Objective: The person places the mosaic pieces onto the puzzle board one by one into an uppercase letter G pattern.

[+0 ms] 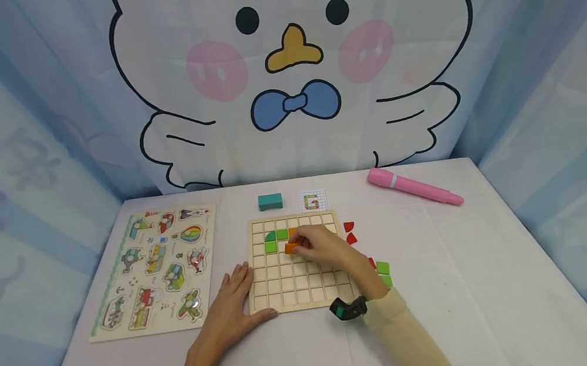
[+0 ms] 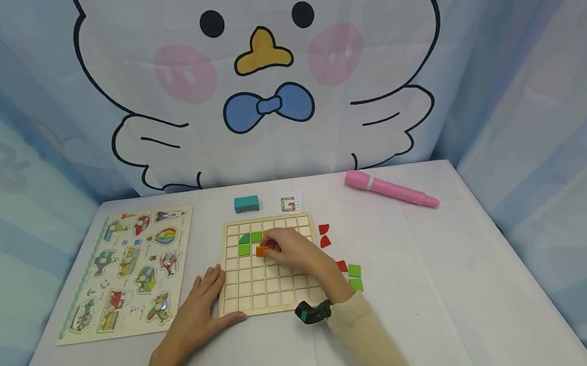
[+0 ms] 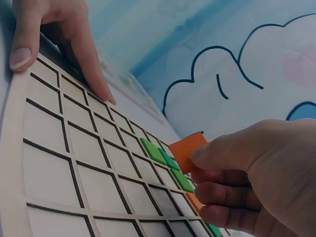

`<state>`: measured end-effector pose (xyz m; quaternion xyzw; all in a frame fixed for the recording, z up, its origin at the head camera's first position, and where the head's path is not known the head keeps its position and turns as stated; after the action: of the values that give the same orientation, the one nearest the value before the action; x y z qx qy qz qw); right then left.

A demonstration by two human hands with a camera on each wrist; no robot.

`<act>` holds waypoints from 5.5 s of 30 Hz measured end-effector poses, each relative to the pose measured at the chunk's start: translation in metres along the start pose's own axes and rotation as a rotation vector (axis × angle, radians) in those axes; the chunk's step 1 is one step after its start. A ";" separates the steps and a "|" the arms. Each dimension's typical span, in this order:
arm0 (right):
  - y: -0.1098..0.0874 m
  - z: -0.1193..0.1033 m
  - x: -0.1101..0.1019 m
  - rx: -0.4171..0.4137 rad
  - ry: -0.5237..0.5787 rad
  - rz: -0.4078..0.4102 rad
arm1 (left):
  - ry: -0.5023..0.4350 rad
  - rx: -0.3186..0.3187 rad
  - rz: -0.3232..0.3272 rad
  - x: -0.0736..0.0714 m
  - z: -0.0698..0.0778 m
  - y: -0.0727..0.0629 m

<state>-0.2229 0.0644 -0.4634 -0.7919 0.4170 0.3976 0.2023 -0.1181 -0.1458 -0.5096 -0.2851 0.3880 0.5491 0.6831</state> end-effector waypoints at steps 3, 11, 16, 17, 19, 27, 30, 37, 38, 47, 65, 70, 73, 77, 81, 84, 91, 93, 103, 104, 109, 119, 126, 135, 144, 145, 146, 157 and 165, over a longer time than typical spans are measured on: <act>0.003 -0.004 0.006 -0.003 0.009 -0.006 | 0.000 0.006 0.004 0.001 0.000 0.000; 0.008 -0.014 0.018 -0.061 -0.026 -0.006 | -0.009 0.006 0.001 0.000 0.001 0.000; 0.010 -0.017 0.025 -0.053 -0.023 -0.006 | -0.001 0.005 0.003 -0.001 0.002 0.000; 0.011 -0.018 0.027 -0.051 -0.026 -0.002 | -0.001 0.004 0.003 -0.002 0.002 0.000; 0.011 -0.018 0.029 -0.035 -0.025 0.006 | 0.000 0.006 0.006 -0.002 0.002 0.000; 0.012 -0.020 0.037 0.001 -0.008 0.034 | 0.004 0.002 -0.002 -0.002 0.001 -0.001; 0.013 -0.019 0.039 0.007 -0.013 0.045 | 0.002 -0.002 -0.008 -0.002 0.001 -0.001; 0.014 -0.020 0.042 0.001 -0.043 0.054 | 0.005 0.002 -0.009 -0.001 0.000 0.001; 0.014 -0.021 0.042 -0.005 -0.053 0.058 | 0.008 0.004 -0.007 -0.001 0.000 0.001; 0.012 -0.021 0.045 -0.031 -0.128 0.084 | 0.011 0.024 0.020 -0.001 0.001 0.000; 0.004 -0.023 0.027 -0.006 -0.070 0.106 | 0.011 0.026 0.027 -0.001 0.002 -0.001; 0.002 -0.026 0.018 -0.030 -0.064 0.143 | -0.001 0.012 0.014 -0.001 0.001 -0.001; 0.000 -0.028 0.013 -0.026 -0.049 0.147 | 0.000 0.004 0.005 0.000 0.000 -0.001; -0.002 -0.028 0.008 -0.021 -0.053 0.148 | 0.004 0.008 0.007 0.000 0.000 -0.001; -0.005 -0.026 0.002 -0.026 -0.066 0.151 | 0.005 0.018 0.018 -0.001 0.000 -0.001; -0.008 -0.023 -0.003 -0.024 -0.060 0.147 | 0.005 0.022 0.021 -0.001 0.001 -0.001; -0.019 -0.013 -0.015 0.001 -0.079 0.139 | 0.010 0.021 0.013 0.000 0.001 0.000; -0.022 -0.010 -0.018 0.005 -0.074 0.140 | 0.010 0.017 0.006 0.000 0.000 0.000; -0.040 0.010 -0.027 0.068 -0.044 0.102 | 0.004 0.000 0.004 0.000 -0.001 -0.001; -0.041 0.013 -0.028 0.068 -0.047 0.101 | 0.003 0.002 0.007 0.000 0.000 -0.001; -0.051 0.023 -0.034 0.080 -0.036 0.088 | -0.003 0.009 0.009 0.000 0.001 -0.001; -0.070 0.043 -0.042 0.074 -0.071 0.082 | 0.004 0.011 0.002 -0.001 0.000 0.000; -0.082 0.060 -0.043 0.139 -0.080 0.037 | 0.012 0.010 -0.015 -0.002 0.001 0.001; -0.091 0.075 -0.041 0.215 -0.074 -0.052 | 0.011 0.003 -0.024 -0.001 0.000 0.002; -0.094 0.080 -0.041 0.228 -0.049 -0.113 | 0.006 0.007 0.002 0.000 0.001 0.000; -0.094 0.080 -0.041 0.227 -0.048 -0.114 | 0.004 0.004 -0.002 0.000 0.000 0.000; -0.094 0.080 -0.041 0.219 -0.050 -0.115 | 0.005 0.003 -0.004 0.000 0.001 0.000; -0.093 0.079 -0.040 0.239 -0.014 -0.134 | 0.001 -0.002 -0.015 0.000 0.001 0.000; -0.094 0.081 -0.040 0.244 0.014 -0.139 | -0.003 -0.003 -0.021 0.001 0.000 0.001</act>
<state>-0.1965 0.1911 -0.4809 -0.7911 0.4079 0.3234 0.3211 -0.1187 -0.1451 -0.5098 -0.2896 0.3832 0.5429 0.6889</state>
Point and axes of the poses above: each hand's wrist, its own y-axis towards the middle knuckle, its own x-axis out of the palm, z = x × y, the point moved 5 cm from there along y, towards the middle knuckle, and after that the axes turned 4 degrees about -y, right-handed, at the moved point
